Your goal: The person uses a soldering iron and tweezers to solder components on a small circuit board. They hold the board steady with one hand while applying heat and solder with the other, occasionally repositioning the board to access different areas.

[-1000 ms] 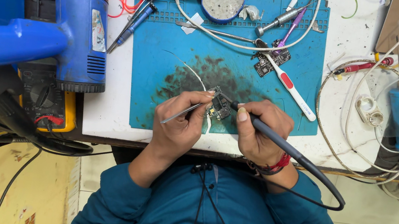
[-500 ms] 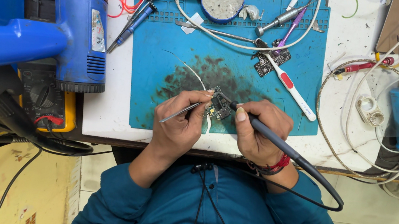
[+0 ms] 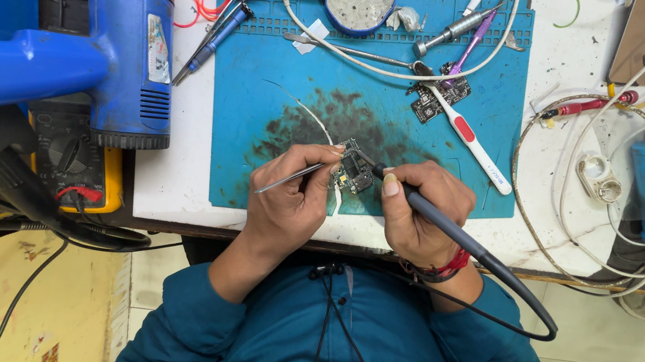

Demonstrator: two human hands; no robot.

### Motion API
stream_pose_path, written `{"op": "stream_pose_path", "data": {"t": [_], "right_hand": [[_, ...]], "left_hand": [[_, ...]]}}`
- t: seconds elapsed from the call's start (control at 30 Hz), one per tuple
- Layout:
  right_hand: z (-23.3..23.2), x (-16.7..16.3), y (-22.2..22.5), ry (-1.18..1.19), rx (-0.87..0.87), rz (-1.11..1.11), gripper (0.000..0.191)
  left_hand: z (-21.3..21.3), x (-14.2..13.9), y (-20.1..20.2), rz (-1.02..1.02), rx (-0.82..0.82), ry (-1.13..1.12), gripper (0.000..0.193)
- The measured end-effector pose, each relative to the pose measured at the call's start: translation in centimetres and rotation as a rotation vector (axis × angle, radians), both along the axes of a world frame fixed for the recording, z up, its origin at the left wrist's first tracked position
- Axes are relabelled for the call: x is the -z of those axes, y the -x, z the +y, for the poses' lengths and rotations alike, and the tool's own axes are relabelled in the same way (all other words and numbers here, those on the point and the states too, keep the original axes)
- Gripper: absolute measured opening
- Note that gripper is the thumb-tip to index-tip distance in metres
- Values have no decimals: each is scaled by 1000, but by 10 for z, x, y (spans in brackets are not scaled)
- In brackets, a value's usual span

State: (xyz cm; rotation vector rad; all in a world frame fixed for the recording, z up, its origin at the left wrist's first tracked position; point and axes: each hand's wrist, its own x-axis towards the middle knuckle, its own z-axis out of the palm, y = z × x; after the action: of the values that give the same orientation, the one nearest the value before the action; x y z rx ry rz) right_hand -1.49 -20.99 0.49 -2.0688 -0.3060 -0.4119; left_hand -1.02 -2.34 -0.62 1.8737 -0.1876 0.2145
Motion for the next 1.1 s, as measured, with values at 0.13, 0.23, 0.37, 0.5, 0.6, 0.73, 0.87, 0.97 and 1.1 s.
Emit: {"op": "stream_pose_path", "data": {"t": [0.13, 0.23, 0.37, 0.5, 0.6, 0.73, 0.87, 0.97, 1.1], "right_hand": [[0, 0, -1, 4, -8, -3, 11], [1, 0, -1, -1, -12, -3, 11], [1, -1, -1, -2, -15, 2, 12], [0, -2, -1, -1, -18, 10, 11], [0, -2, -1, 4, -13, 9, 11], [0, -1, -1, 8, -22, 3, 11], [0, 0, -1, 6, -26, -1, 12], [-1, -1, -1, 15, -29, 4, 12], [-1, -1, 0, 19, -22, 4, 12]], "left_hand": [[0, 1, 0, 18, -1, -11, 11], [0, 1, 0, 3, -1, 6, 11], [0, 1, 0, 8, -11, 4, 11], [0, 1, 1, 13, -13, 7, 12], [0, 1, 0, 1, -8, 3, 12], [0, 1, 0, 6, -12, 0, 12], [0, 1, 0, 27, -10, -8, 11], [0, 1, 1, 17, -11, -7, 11], [0, 1, 0, 0, -12, -18, 12]]}}
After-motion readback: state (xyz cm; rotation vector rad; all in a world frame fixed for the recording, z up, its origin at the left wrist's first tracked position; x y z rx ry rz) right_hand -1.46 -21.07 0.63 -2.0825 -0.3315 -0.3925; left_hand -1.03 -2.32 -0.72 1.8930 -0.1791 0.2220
